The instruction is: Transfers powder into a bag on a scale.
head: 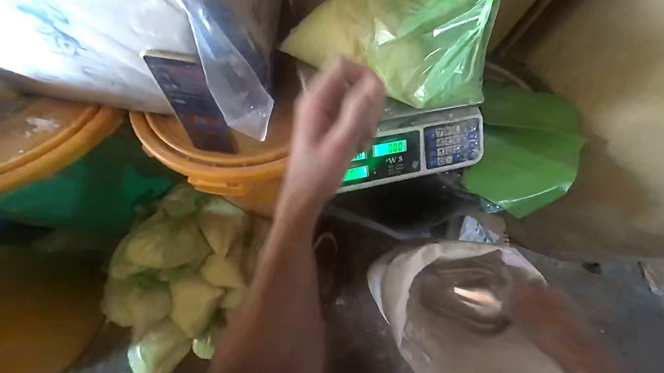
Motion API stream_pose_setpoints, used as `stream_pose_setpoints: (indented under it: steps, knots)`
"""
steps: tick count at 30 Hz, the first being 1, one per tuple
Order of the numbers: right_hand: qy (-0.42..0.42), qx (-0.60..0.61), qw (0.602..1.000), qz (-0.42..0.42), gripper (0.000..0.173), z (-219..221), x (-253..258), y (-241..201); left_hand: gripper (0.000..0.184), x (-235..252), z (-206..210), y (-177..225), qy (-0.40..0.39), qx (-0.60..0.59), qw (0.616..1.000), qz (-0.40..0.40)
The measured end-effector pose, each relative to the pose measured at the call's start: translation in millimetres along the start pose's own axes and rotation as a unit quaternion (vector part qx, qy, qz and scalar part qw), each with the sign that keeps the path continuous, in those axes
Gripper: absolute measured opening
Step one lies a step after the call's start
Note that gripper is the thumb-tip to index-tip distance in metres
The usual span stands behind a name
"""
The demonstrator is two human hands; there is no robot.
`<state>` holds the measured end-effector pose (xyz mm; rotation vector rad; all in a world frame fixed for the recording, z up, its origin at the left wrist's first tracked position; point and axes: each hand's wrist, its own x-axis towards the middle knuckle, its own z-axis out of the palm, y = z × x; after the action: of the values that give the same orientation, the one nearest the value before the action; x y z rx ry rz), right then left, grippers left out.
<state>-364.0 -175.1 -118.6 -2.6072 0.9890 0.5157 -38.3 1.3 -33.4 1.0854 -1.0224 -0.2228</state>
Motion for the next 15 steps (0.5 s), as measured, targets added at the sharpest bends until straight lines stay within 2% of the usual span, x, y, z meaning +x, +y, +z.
stream_pose_setpoints:
  steps: [2, 4, 6, 7, 9, 12, 15]
  knots:
    - [-0.039, 0.014, 0.998, 0.039, 0.052, 68.9, 33.6, 3.9, 0.018, -36.3, 30.7, -32.3, -0.132, 0.057, 0.987, -0.071]
    - [-0.079, 0.017, 0.995, 0.052, 0.058, 79.0, 47.3, -6.6, 0.025, -59.1, 54.1, -72.7, -0.299, 0.157, 0.935, -0.107]
    - [-0.065, 0.032, 0.997, 0.028, 0.048, 71.9, 47.6, 6.7, 0.033, -68.4, 67.5, -93.4, -0.416, 0.241, 0.865, -0.143]
    - [-0.069, 0.036, 0.997, 0.029, 0.047, 68.0, 46.0, 10.7, 0.034, -70.6, 71.2, -98.7, -0.443, 0.243, 0.849, -0.155]
    - [-0.084, 0.028, 0.996, 0.033, 0.051, 71.2, 49.6, 12.4, 0.035, -68.0, 78.3, -104.6, -0.453, 0.237, 0.844, -0.165]
    - [-0.091, 0.062, 0.994, 0.028, 0.05, 80.4, 51.6, 17.9, 0.033, -65.0, 89.4, -111.3, -0.437, 0.249, 0.847, -0.175]
    - [-0.079, 0.1, 0.991, 0.043, 0.049, 64.2, 41.8, 41.1, 0.03, -65.7, 83.6, -112.8, -0.42, 0.288, 0.841, -0.183]
